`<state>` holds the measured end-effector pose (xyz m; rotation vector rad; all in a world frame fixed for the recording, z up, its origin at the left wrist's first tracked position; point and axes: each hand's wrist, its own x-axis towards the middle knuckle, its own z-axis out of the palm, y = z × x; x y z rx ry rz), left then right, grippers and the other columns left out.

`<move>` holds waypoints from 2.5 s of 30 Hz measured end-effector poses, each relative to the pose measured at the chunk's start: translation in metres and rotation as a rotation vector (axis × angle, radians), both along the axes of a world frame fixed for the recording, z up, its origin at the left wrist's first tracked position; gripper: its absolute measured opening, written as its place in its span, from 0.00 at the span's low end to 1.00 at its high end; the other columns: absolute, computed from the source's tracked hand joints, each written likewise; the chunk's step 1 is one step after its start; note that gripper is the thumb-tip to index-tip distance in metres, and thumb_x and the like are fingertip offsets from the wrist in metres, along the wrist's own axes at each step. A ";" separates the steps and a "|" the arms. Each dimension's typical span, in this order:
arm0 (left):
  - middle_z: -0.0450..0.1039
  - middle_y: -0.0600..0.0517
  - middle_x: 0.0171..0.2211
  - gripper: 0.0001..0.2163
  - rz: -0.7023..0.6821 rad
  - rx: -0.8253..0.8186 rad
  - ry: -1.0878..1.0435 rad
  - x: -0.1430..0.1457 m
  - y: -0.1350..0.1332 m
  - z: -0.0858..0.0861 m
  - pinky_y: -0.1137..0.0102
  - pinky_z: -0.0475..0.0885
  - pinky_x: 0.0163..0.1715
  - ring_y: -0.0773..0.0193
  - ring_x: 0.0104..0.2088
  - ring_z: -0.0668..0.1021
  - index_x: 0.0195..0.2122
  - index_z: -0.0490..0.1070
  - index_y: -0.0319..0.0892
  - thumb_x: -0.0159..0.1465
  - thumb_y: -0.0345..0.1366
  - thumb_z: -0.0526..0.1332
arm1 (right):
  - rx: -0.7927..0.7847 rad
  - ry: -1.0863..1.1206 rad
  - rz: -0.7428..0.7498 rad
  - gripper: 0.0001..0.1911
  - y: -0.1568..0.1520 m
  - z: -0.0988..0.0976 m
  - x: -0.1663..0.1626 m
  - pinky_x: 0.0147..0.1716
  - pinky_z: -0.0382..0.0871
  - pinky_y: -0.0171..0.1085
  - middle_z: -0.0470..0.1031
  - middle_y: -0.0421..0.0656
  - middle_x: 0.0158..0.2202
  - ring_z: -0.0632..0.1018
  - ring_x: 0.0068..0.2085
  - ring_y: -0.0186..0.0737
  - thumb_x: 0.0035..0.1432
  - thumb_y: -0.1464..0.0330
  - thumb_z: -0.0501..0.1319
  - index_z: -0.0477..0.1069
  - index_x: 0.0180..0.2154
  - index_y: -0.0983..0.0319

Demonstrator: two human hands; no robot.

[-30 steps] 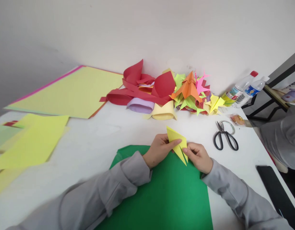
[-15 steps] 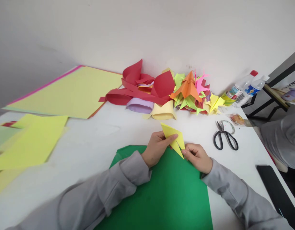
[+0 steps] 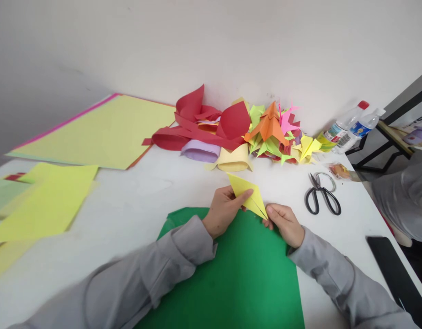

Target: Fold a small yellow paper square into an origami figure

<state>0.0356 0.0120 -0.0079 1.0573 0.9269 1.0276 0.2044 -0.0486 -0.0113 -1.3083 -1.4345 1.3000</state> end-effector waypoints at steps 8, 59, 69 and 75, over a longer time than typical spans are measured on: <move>0.72 0.54 0.18 0.14 0.016 0.026 0.001 0.000 0.000 0.005 0.75 0.67 0.16 0.71 0.17 0.70 0.23 0.74 0.35 0.49 0.44 0.69 | -0.019 0.027 -0.020 0.29 0.000 0.001 0.000 0.21 0.60 0.31 0.68 0.38 0.19 0.66 0.20 0.29 0.55 0.44 0.54 0.69 0.24 0.64; 0.79 0.42 0.30 0.10 -0.111 -0.345 -0.339 -0.003 0.008 0.011 0.71 0.78 0.22 0.64 0.25 0.79 0.37 0.76 0.30 0.65 0.33 0.58 | 0.013 0.135 -0.110 0.24 0.000 -0.001 -0.001 0.25 0.65 0.33 0.71 0.40 0.22 0.70 0.22 0.31 0.56 0.49 0.59 0.73 0.27 0.64; 0.79 0.43 0.31 0.10 -0.114 -0.323 -0.317 -0.003 0.007 0.010 0.72 0.78 0.22 0.63 0.27 0.80 0.36 0.76 0.31 0.62 0.34 0.61 | 0.045 0.118 -0.115 0.26 -0.001 -0.003 0.000 0.25 0.66 0.34 0.72 0.41 0.23 0.71 0.23 0.33 0.57 0.47 0.55 0.73 0.28 0.64; 0.79 0.44 0.32 0.11 -0.130 -0.303 -0.308 -0.004 0.007 0.007 0.71 0.78 0.25 0.63 0.29 0.80 0.36 0.76 0.32 0.59 0.37 0.65 | 0.147 -0.075 -0.115 0.20 -0.002 0.003 -0.002 0.23 0.64 0.33 0.69 0.39 0.21 0.69 0.21 0.31 0.60 0.53 0.56 0.71 0.26 0.62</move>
